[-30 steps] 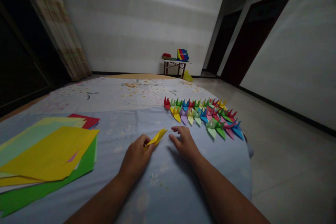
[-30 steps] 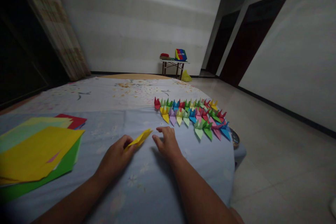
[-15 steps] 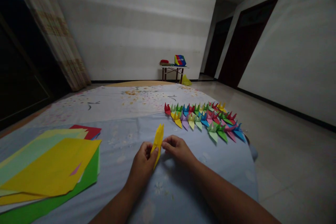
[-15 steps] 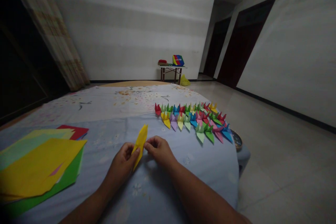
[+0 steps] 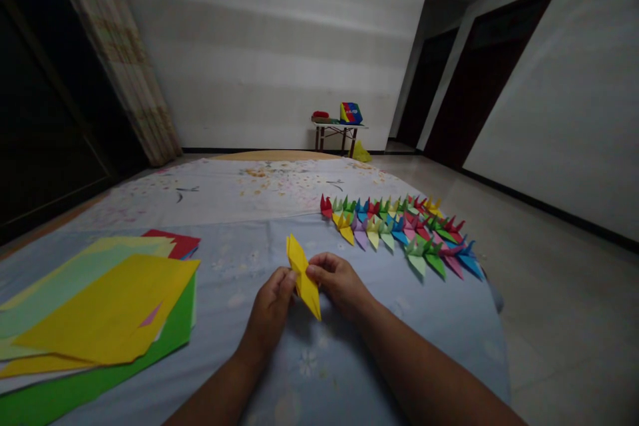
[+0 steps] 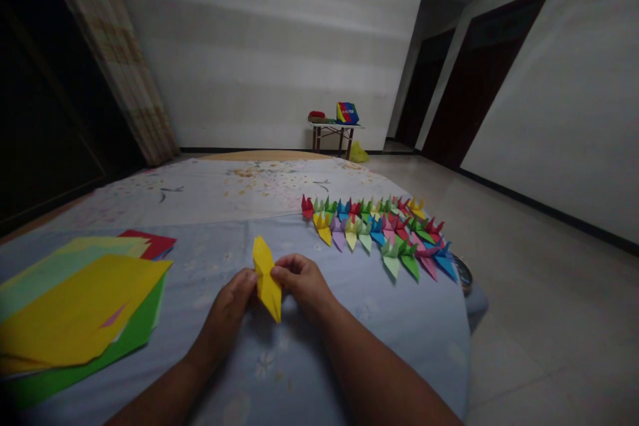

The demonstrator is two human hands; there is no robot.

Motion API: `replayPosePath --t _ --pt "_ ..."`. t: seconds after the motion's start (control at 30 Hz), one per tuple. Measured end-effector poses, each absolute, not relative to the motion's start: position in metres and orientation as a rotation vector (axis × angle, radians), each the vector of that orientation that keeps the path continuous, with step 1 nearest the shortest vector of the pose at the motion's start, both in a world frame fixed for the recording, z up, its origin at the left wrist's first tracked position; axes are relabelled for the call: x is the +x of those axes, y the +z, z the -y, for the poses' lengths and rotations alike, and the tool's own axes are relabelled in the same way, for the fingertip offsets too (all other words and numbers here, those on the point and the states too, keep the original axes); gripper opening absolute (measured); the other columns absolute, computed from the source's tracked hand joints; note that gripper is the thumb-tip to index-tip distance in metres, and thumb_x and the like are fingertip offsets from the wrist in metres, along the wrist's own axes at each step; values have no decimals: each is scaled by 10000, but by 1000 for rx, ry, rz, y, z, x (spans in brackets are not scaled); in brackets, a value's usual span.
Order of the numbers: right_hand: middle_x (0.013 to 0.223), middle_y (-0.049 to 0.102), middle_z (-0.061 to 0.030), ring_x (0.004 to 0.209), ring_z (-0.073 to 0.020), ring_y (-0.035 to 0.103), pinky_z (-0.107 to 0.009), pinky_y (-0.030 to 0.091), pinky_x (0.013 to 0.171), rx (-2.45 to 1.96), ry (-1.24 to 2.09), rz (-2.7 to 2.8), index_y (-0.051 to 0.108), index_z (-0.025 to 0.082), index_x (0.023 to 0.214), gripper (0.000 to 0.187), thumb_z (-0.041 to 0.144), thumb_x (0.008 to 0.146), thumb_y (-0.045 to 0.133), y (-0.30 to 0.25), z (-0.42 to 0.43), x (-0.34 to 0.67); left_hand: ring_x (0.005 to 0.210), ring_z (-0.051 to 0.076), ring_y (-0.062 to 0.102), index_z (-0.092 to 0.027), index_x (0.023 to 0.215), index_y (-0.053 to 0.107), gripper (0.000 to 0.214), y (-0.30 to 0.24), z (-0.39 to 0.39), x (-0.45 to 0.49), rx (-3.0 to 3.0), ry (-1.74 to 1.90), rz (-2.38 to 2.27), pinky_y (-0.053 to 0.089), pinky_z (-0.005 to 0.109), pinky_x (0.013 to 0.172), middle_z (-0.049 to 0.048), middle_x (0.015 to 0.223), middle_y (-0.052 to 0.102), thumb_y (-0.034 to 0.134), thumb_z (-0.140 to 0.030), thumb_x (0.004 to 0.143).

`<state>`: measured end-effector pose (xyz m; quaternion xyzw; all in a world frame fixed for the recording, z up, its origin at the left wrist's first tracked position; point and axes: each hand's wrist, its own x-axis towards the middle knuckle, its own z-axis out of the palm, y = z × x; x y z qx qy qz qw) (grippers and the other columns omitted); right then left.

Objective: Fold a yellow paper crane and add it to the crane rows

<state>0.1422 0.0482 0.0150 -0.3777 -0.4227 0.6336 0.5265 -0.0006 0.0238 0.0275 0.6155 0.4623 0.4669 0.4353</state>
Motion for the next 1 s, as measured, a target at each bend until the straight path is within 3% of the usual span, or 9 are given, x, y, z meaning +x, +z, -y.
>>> replayPosePath --t 0.4,1.0 --pt "635 594 16 540 -93 518 -230 394 558 -987 1451 1091 575 151 744 356 391 553 757 9 -49 152 595 147 518 -177 768 581 250 22 -30 1 1459 1142 -1185 401 230 542 -19 641 565 518 -419 765" --pt "588 524 39 519 -83 457 -217 361 515 -1086 1209 1282 537 174 687 272 407 647 673 9 -44 148 667 159 588 -170 841 632 271 20 -28 0 1432 1174 -1172 461 242 613 -3 702 641 548 -415 760"
